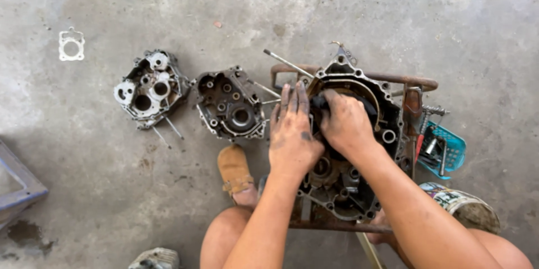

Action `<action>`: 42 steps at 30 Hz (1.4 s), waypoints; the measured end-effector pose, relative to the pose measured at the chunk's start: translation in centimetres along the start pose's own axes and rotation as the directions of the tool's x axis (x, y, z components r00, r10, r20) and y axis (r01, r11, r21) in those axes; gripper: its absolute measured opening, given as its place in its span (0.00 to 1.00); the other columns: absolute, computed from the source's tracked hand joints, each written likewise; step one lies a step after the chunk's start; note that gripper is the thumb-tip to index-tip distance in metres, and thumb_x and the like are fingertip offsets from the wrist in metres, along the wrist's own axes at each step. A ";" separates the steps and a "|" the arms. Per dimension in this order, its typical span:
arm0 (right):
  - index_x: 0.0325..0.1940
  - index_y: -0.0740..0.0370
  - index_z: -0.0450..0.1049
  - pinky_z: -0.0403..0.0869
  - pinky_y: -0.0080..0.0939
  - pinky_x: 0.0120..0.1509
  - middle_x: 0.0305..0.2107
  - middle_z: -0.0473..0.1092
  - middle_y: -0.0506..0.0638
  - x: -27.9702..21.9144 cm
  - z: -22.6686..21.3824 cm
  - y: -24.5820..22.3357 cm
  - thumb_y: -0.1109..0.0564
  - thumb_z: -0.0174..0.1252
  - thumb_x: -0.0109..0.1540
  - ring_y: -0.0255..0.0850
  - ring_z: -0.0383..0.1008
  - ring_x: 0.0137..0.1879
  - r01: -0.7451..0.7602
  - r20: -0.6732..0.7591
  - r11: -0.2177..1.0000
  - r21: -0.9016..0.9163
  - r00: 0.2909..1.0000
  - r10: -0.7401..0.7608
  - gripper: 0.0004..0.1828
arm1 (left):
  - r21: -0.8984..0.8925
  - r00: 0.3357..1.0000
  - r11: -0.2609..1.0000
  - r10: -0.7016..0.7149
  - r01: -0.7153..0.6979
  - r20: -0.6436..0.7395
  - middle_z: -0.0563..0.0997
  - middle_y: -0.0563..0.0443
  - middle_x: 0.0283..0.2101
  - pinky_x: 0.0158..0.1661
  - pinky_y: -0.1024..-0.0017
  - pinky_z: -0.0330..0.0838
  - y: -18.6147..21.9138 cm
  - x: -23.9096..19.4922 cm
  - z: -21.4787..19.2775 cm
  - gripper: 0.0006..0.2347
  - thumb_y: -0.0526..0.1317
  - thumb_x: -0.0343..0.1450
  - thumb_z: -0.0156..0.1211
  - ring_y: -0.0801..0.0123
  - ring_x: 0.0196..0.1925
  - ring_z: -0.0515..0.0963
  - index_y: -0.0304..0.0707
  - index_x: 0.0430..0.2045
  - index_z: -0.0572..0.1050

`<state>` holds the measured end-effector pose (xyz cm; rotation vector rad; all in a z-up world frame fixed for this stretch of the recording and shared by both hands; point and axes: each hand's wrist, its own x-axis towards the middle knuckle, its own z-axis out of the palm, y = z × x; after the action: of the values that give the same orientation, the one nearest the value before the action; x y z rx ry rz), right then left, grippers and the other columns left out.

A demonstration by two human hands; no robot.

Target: Cleaning and inspecting a disassembled motorcycle engine crankcase using a screwdriver and a cloth

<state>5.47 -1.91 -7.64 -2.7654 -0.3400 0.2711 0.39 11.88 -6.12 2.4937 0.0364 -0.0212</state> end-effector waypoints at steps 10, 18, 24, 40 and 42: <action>0.38 0.54 0.77 0.80 0.61 0.47 0.26 0.77 0.57 0.7 -0.7 -0.5 0.59 0.55 0.55 0.59 0.81 0.40 -0.005 0.053 1.000 -0.021 0.999 0.006 0.09 | -0.020 1.000 1.000 0.001 -0.001 0.005 0.69 0.34 0.67 0.63 0.49 0.63 -0.4 0.3 0.2 0.36 0.40 0.60 0.57 0.45 0.74 0.62 0.26 0.68 0.60; 0.43 0.52 0.79 0.81 0.59 0.44 0.28 0.79 0.54 -3.8 -2.0 0.7 0.58 0.54 0.54 0.58 0.82 0.38 0.005 0.159 0.991 -0.135 0.987 0.017 0.14 | -0.009 1.000 1.000 -0.007 0.007 0.018 0.70 0.37 0.66 0.62 0.49 0.65 -0.5 0.1 0.6 0.38 0.43 0.59 0.60 0.48 0.73 0.62 0.28 0.67 0.61; 0.48 0.48 0.77 0.81 0.59 0.42 0.31 0.77 0.53 -0.2 0.9 0.9 0.56 0.51 0.57 0.58 0.82 0.37 0.039 0.018 0.988 -0.146 0.999 -0.037 0.17 | -0.005 1.000 1.000 -0.004 0.004 0.021 0.70 0.36 0.66 0.61 0.49 0.65 -0.1 -0.1 0.2 0.37 0.40 0.59 0.58 0.47 0.73 0.63 0.27 0.68 0.60; 0.49 0.44 0.79 0.81 0.60 0.40 0.33 0.79 0.49 -3.3 -0.5 1.5 0.56 0.50 0.56 0.58 0.82 0.37 0.050 0.102 0.979 -0.198 0.994 -0.030 0.20 | 0.002 0.999 1.000 -0.007 0.006 0.032 0.70 0.36 0.66 0.60 0.49 0.66 -0.2 0.0 0.1 0.39 0.40 0.57 0.61 0.48 0.73 0.63 0.27 0.67 0.61; 0.48 0.39 0.79 0.82 0.56 0.42 0.32 0.80 0.45 -5.9 -1.6 1.8 0.56 0.51 0.55 0.53 0.83 0.36 0.055 0.211 0.948 -0.314 0.977 0.013 0.21 | 0.000 0.997 1.000 -0.014 0.014 0.073 0.69 0.38 0.67 0.61 0.48 0.65 -0.4 0.0 0.2 0.42 0.40 0.53 0.64 0.49 0.74 0.61 0.29 0.68 0.60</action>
<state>0.56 -5.59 -5.93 -3.0538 -0.5066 0.5513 0.37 12.07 -6.47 2.4902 0.0229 -0.1183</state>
